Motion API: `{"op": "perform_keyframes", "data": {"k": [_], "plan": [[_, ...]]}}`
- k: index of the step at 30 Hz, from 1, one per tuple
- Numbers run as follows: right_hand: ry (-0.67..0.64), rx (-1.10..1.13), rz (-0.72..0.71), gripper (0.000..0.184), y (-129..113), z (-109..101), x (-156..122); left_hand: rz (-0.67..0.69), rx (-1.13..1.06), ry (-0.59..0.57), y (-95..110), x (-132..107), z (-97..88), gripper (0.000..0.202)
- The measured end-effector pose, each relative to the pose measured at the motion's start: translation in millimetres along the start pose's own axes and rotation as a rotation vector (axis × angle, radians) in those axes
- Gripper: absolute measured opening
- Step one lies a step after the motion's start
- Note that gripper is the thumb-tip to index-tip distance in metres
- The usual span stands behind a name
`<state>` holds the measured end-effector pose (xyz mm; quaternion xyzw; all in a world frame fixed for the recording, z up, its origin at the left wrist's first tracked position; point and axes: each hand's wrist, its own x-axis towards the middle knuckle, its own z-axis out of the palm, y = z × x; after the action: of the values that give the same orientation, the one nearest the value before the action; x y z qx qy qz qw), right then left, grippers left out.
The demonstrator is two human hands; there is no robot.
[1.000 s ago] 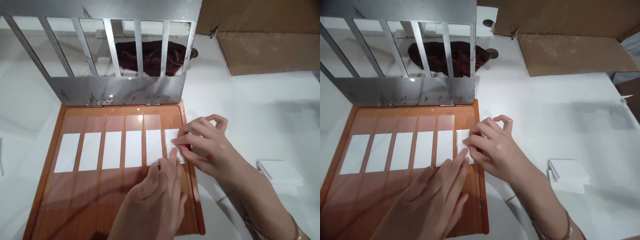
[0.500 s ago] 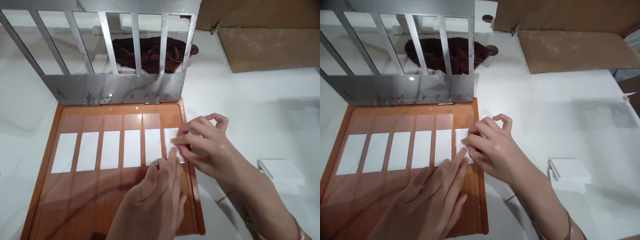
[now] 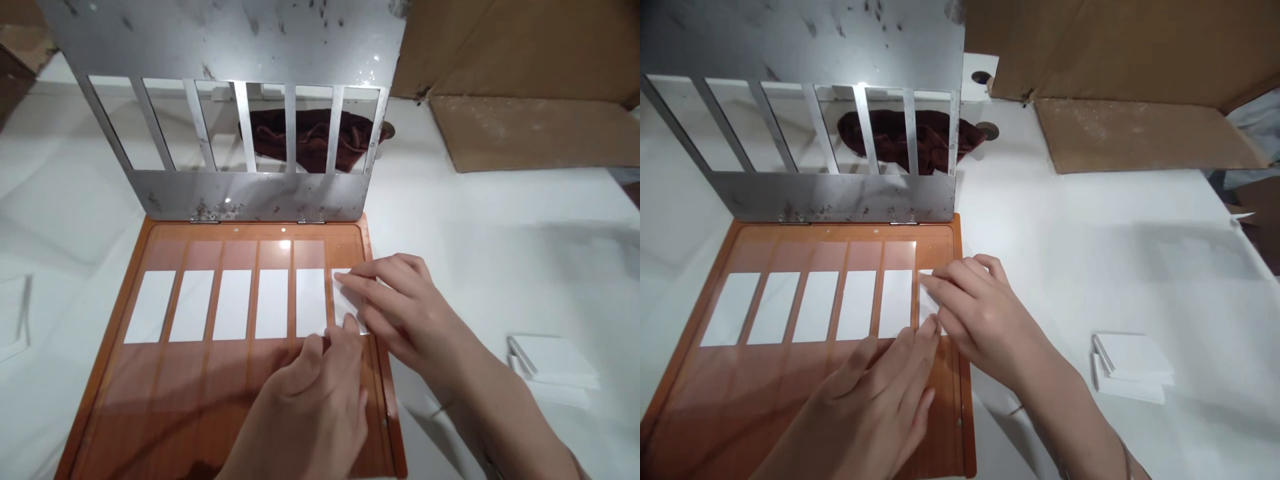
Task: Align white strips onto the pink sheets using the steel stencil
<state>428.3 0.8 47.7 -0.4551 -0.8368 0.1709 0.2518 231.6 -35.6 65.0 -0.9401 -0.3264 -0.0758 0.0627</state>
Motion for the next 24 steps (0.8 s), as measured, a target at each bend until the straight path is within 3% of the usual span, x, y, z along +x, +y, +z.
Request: {"op": "perform_keyframes", "data": {"k": [5, 17, 21, 24], "plan": [[0.008, -0.087, -0.057, 0.025, -2, 5, 2, -0.004, 0.034, 0.011, 1, -1, -2.6, 0.048], [-0.089, 0.044, -0.021, 0.035, -24, 0, -4, -0.036, 0.181, 0.053, 12, -10, 5.1, 0.057], [0.003, 0.086, -0.035, 0.033, -18, -6, -4, 0.018, 0.183, 0.092, 3, -16, -2.1, 0.063], [0.192, 0.083, 0.016, 0.035, -7, -18, -3, 0.137, 0.139, 0.144, -5, -32, -16.1, 0.062]]}}
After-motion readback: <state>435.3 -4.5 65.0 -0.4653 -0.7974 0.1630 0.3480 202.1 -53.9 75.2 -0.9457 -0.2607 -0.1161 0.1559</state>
